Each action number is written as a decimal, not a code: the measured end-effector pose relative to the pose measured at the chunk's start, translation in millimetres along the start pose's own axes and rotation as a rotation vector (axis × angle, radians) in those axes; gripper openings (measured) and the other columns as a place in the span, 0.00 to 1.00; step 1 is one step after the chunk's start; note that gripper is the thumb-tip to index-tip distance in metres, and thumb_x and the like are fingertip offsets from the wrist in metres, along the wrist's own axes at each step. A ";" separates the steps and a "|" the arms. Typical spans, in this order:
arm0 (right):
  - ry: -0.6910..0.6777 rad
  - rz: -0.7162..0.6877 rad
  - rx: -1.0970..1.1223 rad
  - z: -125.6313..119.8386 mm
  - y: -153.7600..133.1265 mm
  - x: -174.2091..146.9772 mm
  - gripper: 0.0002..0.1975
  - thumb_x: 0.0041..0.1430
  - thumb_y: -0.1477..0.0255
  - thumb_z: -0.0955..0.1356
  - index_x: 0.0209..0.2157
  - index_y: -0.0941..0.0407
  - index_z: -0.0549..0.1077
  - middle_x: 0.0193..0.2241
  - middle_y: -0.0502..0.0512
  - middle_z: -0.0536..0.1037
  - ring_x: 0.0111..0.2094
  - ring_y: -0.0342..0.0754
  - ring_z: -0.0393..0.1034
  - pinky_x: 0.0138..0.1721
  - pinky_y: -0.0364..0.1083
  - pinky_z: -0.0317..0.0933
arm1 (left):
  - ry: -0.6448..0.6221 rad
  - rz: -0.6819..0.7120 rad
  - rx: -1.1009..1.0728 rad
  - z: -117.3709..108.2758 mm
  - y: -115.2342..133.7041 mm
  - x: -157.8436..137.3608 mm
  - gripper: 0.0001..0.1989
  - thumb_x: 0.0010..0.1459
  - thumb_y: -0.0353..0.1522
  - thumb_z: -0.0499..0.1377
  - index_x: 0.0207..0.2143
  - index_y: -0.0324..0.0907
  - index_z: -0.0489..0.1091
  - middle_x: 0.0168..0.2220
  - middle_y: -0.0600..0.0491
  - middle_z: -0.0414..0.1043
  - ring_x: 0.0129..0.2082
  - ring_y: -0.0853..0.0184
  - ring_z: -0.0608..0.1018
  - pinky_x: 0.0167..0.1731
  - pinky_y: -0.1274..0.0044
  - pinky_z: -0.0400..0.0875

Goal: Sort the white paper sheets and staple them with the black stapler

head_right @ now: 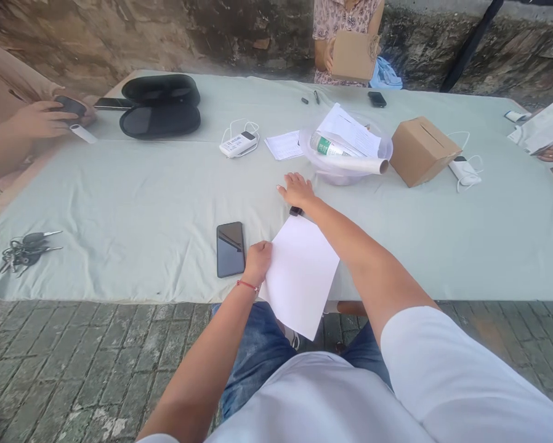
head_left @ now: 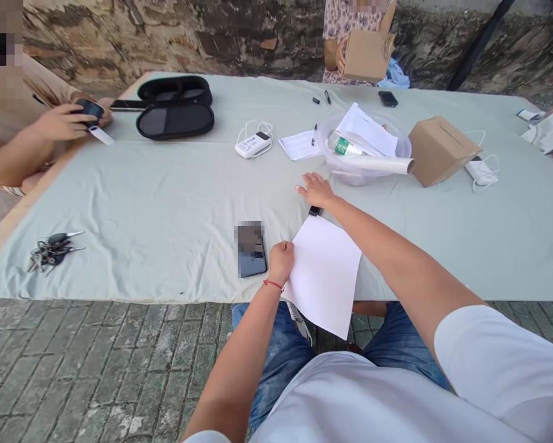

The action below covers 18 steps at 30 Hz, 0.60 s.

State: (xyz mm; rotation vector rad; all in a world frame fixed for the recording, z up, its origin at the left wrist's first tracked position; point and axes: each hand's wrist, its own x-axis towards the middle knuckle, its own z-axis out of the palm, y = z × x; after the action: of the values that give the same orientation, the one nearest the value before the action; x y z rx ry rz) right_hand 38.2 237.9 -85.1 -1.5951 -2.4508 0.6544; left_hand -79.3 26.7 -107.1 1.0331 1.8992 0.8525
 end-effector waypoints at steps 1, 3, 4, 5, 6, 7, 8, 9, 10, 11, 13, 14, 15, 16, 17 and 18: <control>-0.043 0.012 -0.015 3.4 -1.4 3.9 0.31 0.67 0.56 0.54 0.65 0.57 0.53 0.69 0.58 0.48 0.69 0.60 0.34 0.65 0.67 0.31 | -0.005 -0.010 -0.004 0.2 -0.2 0.8 0.13 0.53 0.31 0.48 0.17 0.43 0.53 0.19 0.58 0.52 0.23 0.70 0.56 0.24 0.75 0.50; -0.091 0.019 -0.043 9.2 -2.0 7.4 0.31 0.67 0.55 0.52 0.65 0.56 0.53 0.69 0.57 0.47 0.69 0.59 0.32 0.64 0.70 0.28 | -0.010 -0.019 -0.004 0.3 -0.1 2.0 0.12 0.53 0.31 0.48 0.17 0.43 0.54 0.19 0.58 0.53 0.23 0.70 0.57 0.24 0.75 0.50; -0.094 0.016 -0.056 11.4 -1.4 7.7 0.31 0.67 0.55 0.52 0.65 0.56 0.54 0.69 0.57 0.48 0.69 0.59 0.32 0.63 0.71 0.27 | -0.014 -0.016 -0.003 0.3 0.1 2.3 0.13 0.53 0.31 0.48 0.17 0.43 0.54 0.19 0.58 0.54 0.23 0.70 0.57 0.24 0.75 0.50; -0.087 0.012 -0.065 13.2 -0.7 7.4 0.31 0.67 0.55 0.51 0.65 0.56 0.54 0.69 0.57 0.48 0.69 0.59 0.33 0.63 0.72 0.26 | -0.017 -0.011 -0.002 0.2 0.4 2.5 0.13 0.54 0.31 0.48 0.17 0.43 0.54 0.19 0.58 0.54 0.23 0.70 0.57 0.24 0.75 0.50; -0.077 0.006 -0.073 14.7 0.3 6.8 0.31 0.67 0.55 0.51 0.65 0.56 0.55 0.69 0.57 0.49 0.69 0.59 0.33 0.63 0.72 0.26 | -0.020 -0.005 -0.005 0.1 0.6 2.6 0.13 0.54 0.31 0.48 0.17 0.43 0.54 0.19 0.57 0.55 0.23 0.70 0.57 0.24 0.75 0.50; -0.068 -0.002 -0.079 16.1 1.2 5.9 0.31 0.67 0.55 0.51 0.64 0.56 0.56 0.68 0.58 0.50 0.69 0.59 0.34 0.63 0.72 0.26 | -0.023 -0.002 -0.007 0.0 0.8 2.7 0.13 0.54 0.31 0.48 0.17 0.43 0.54 0.19 0.57 0.55 0.23 0.70 0.58 0.24 0.75 0.51; -0.058 -0.013 -0.085 17.8 2.1 4.7 0.31 0.67 0.55 0.51 0.64 0.55 0.56 0.68 0.58 0.51 0.69 0.59 0.35 0.63 0.72 0.26 | -0.025 -0.003 -0.010 0.0 0.8 2.7 0.13 0.54 0.31 0.48 0.17 0.43 0.54 0.19 0.57 0.55 0.23 0.70 0.58 0.25 0.75 0.51; -0.044 -0.027 -0.092 19.8 2.9 3.1 0.30 0.67 0.55 0.51 0.64 0.55 0.57 0.68 0.58 0.52 0.69 0.59 0.36 0.63 0.72 0.26 | -0.025 -0.006 -0.011 0.2 0.7 2.9 0.13 0.54 0.31 0.48 0.17 0.43 0.54 0.18 0.57 0.56 0.23 0.70 0.58 0.25 0.75 0.51; -0.020 -0.043 -0.099 22.1 3.5 1.1 0.30 0.67 0.56 0.51 0.63 0.55 0.58 0.67 0.58 0.53 0.69 0.58 0.37 0.63 0.72 0.26 | -0.025 -0.010 -0.011 0.4 0.3 3.1 0.13 0.54 0.31 0.48 0.17 0.43 0.54 0.18 0.57 0.56 0.23 0.70 0.58 0.25 0.75 0.51; 0.014 -0.057 -0.105 24.7 3.8 -1.3 0.29 0.67 0.56 0.51 0.63 0.55 0.59 0.67 0.59 0.55 0.68 0.58 0.38 0.63 0.71 0.26 | -0.024 -0.011 -0.009 0.8 -0.3 3.3 0.13 0.54 0.31 0.48 0.17 0.43 0.54 0.18 0.57 0.56 0.23 0.70 0.59 0.25 0.75 0.51; 0.092 -0.077 -0.114 29.9 3.3 -6.7 0.27 0.68 0.59 0.51 0.60 0.56 0.63 0.64 0.60 0.61 0.68 0.57 0.41 0.63 0.71 0.26 | -0.022 -0.006 0.001 1.8 -1.8 3.9 0.13 0.54 0.31 0.48 0.17 0.43 0.55 0.18 0.57 0.57 0.23 0.70 0.59 0.25 0.75 0.52; 0.124 -0.083 -0.116 31.8 2.4 -9.0 0.26 0.68 0.60 0.51 0.58 0.55 0.65 0.62 0.61 0.64 0.67 0.57 0.42 0.64 0.70 0.25 | -0.020 0.002 0.012 2.3 -2.6 4.2 0.13 0.54 0.31 0.48 0.17 0.43 0.55 0.19 0.57 0.58 0.23 0.70 0.60 0.25 0.75 0.52; 0.140 -0.088 -0.116 32.7 1.1 -10.6 0.24 0.68 0.62 0.52 0.56 0.55 0.67 0.59 0.61 0.67 0.67 0.56 0.43 0.64 0.70 0.25 | -0.017 0.011 0.026 2.7 -3.4 4.5 0.13 0.55 0.31 0.48 0.17 0.43 0.56 0.19 0.56 0.59 0.23 0.69 0.60 0.26 0.75 0.53; 0.138 -0.091 -0.113 32.5 -0.6 -11.2 0.23 0.68 0.62 0.52 0.54 0.55 0.69 0.58 0.61 0.69 0.67 0.57 0.44 0.64 0.70 0.25 | -0.012 0.018 0.043 3.0 -4.0 4.8 0.14 0.55 0.31 0.48 0.17 0.43 0.56 0.19 0.56 0.60 0.24 0.69 0.61 0.26 0.75 0.53; 0.123 -0.091 -0.102 30.7 -2.2 -10.5 0.22 0.68 0.62 0.53 0.53 0.54 0.69 0.57 0.60 0.70 0.66 0.57 0.45 0.64 0.69 0.26 | -0.008 0.022 0.061 3.2 -4.3 5.2 0.14 0.55 0.31 0.48 0.17 0.43 0.57 0.19 0.55 0.61 0.23 0.69 0.61 0.26 0.75 0.53; 0.111 -0.086 -0.079 27.4 -3.7 -8.8 0.22 0.67 0.62 0.54 0.53 0.54 0.70 0.57 0.60 0.70 0.66 0.57 0.46 0.64 0.68 0.28 | -0.004 0.022 0.075 3.3 -4.2 5.7 0.14 0.55 0.32 0.48 0.17 0.43 0.57 0.19 0.55 0.61 0.23 0.69 0.61 0.26 0.75 0.53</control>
State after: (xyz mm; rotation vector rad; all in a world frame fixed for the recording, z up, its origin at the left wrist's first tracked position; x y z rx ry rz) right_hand 29.3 221.1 -107.0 -1.5003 -2.4759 0.4487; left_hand -79.8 30.5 -114.0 1.1017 1.9324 0.7966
